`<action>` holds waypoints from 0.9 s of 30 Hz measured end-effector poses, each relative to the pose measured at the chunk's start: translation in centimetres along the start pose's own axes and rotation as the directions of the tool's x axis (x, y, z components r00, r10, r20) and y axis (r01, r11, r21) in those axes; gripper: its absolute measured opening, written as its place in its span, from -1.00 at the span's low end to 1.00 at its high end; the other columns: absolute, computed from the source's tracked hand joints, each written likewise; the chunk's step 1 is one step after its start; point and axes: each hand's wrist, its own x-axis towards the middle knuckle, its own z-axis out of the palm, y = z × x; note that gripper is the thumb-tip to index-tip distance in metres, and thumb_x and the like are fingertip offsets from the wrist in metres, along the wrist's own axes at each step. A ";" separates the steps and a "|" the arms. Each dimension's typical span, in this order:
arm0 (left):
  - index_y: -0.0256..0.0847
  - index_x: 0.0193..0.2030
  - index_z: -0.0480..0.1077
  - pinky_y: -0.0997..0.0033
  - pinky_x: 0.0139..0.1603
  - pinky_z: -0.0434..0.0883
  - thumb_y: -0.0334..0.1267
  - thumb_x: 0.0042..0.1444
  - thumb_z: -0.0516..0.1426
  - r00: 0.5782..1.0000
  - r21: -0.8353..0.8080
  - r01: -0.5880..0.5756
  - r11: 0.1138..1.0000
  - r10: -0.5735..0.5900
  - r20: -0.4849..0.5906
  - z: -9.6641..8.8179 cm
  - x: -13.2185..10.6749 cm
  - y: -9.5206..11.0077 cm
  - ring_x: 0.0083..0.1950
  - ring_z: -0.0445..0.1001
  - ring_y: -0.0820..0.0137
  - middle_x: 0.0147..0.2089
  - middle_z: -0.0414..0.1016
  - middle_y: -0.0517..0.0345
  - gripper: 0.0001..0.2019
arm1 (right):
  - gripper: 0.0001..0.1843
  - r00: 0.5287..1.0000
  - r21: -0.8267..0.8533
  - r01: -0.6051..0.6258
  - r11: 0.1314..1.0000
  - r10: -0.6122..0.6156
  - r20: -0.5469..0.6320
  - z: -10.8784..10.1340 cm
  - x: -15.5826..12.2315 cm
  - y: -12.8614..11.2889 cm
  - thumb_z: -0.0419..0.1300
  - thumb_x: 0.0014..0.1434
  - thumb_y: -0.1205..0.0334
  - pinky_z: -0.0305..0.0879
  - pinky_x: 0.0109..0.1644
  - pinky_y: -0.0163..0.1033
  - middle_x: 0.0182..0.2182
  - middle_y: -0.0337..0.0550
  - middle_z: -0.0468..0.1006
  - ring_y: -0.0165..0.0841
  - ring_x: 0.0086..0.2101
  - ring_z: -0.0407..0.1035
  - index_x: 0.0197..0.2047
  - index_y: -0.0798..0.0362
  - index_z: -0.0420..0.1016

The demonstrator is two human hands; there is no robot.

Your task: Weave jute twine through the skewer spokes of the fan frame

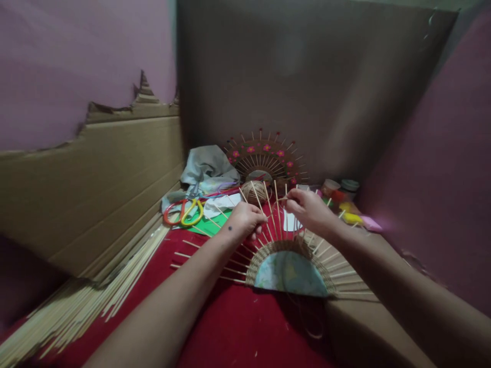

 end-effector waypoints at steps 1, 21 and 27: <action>-0.31 -0.56 0.35 0.59 -0.80 0.05 -0.38 -0.09 0.09 1.000 -0.003 -0.002 1.000 0.002 0.002 0.0 0.1 -0.1 -0.82 0.16 0.57 -0.79 0.22 0.32 -0.90 | -0.81 0.998 0.096 -0.042 0.994 0.038 0.044 0.0 0.9 -0.1 -0.06 0.03 0.39 0.06 -0.51 -0.33 -0.64 -0.21 0.34 -0.45 -0.59 0.20 -0.50 0.10 0.34; -0.27 -0.63 0.27 0.57 -0.80 0.10 -0.40 -0.12 0.08 0.999 -0.035 0.026 0.999 -0.025 0.032 0.0 0.2 -0.6 -0.83 0.19 0.54 -0.80 0.25 0.30 -0.88 | -0.85 0.922 0.389 -0.171 0.905 0.008 0.388 -0.5 11.4 -0.8 0.03 0.02 0.31 0.03 -0.60 -0.34 -0.75 -0.36 0.12 -0.54 -0.71 -0.07 -0.53 0.10 0.35; -0.24 -0.69 0.18 0.57 -0.80 0.09 -0.48 -0.15 0.02 0.998 -0.019 0.053 0.998 -0.053 0.016 0.1 0.0 -0.1 -0.83 0.19 0.53 -0.82 0.23 0.29 -0.82 | -0.89 0.988 0.020 0.040 0.999 -0.043 0.146 1.7 11.9 -0.8 0.14 -0.02 0.29 0.06 -0.53 -0.33 -0.69 -0.25 0.36 -0.50 -0.67 0.14 -0.43 0.14 0.45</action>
